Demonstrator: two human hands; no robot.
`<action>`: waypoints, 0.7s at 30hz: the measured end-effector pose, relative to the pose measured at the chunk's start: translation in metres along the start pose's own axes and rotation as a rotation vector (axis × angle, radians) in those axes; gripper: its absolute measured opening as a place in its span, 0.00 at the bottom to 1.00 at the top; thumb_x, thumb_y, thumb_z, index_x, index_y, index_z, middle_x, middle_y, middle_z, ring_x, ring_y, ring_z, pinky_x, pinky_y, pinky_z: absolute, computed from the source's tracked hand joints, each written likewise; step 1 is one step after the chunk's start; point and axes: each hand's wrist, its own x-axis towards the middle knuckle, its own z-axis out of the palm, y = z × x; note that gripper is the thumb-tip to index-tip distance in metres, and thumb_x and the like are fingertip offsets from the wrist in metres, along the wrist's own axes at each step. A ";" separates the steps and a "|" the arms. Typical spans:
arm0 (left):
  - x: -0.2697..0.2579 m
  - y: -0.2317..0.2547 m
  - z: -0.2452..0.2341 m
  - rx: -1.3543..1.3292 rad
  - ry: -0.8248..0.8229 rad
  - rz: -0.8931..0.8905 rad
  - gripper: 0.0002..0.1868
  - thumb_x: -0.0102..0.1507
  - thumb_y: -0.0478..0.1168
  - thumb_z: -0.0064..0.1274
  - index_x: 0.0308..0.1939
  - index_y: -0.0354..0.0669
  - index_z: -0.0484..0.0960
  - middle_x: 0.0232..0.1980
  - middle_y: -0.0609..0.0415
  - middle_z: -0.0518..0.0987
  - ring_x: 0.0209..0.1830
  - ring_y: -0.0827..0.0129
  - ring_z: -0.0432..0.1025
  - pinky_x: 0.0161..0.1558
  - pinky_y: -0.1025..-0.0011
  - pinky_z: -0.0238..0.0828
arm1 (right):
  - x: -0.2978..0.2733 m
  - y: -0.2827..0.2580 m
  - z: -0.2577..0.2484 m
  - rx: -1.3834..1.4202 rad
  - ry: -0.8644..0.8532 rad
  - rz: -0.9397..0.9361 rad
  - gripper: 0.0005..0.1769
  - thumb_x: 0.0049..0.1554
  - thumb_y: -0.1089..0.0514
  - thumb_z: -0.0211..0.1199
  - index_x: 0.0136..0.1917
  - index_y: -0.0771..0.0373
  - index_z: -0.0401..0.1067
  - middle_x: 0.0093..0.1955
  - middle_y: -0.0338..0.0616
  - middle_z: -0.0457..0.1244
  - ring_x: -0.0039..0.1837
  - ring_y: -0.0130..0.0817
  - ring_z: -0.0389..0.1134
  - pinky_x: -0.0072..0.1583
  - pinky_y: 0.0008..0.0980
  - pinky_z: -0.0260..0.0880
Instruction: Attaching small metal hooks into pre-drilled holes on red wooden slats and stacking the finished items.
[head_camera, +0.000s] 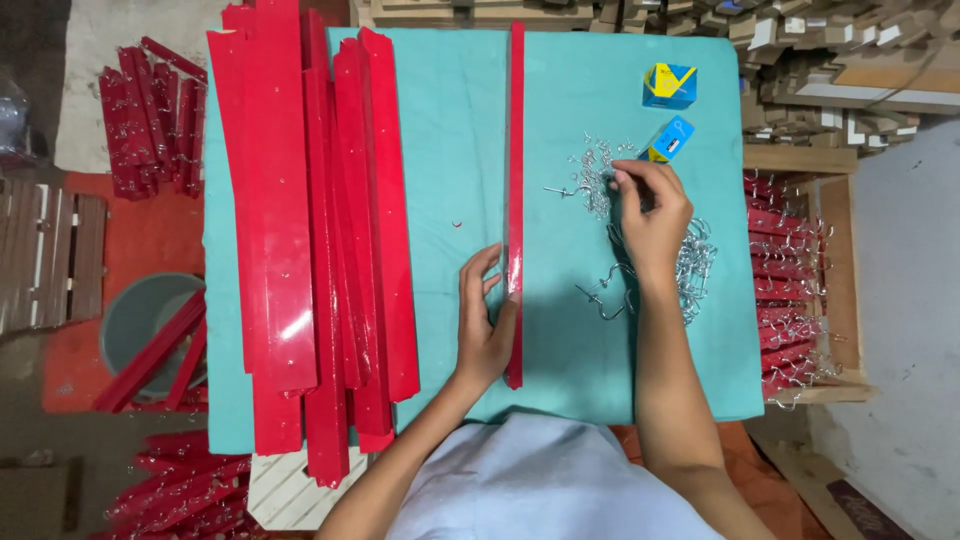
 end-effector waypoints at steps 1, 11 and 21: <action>0.000 0.000 0.000 0.042 -0.017 0.009 0.32 0.66 0.29 0.45 0.75 0.40 0.58 0.72 0.46 0.59 0.75 0.47 0.56 0.71 0.51 0.58 | 0.002 -0.004 0.002 0.061 -0.049 0.022 0.08 0.64 0.73 0.64 0.53 0.64 0.80 0.45 0.50 0.67 0.46 0.40 0.74 0.50 0.36 0.76; -0.004 0.004 0.003 0.223 -0.151 0.037 0.39 0.67 0.33 0.42 0.81 0.43 0.44 0.82 0.39 0.48 0.83 0.46 0.44 0.78 0.52 0.43 | 0.112 -0.007 0.071 0.011 -0.459 -0.185 0.06 0.63 0.69 0.59 0.48 0.63 0.76 0.42 0.41 0.71 0.46 0.29 0.74 0.51 0.30 0.74; -0.002 0.002 0.005 0.257 -0.146 0.060 0.39 0.67 0.33 0.41 0.80 0.41 0.43 0.81 0.39 0.49 0.82 0.46 0.45 0.76 0.51 0.45 | 0.143 0.006 0.102 -0.069 -0.622 -0.336 0.07 0.61 0.72 0.59 0.47 0.66 0.76 0.45 0.47 0.71 0.49 0.37 0.73 0.51 0.35 0.72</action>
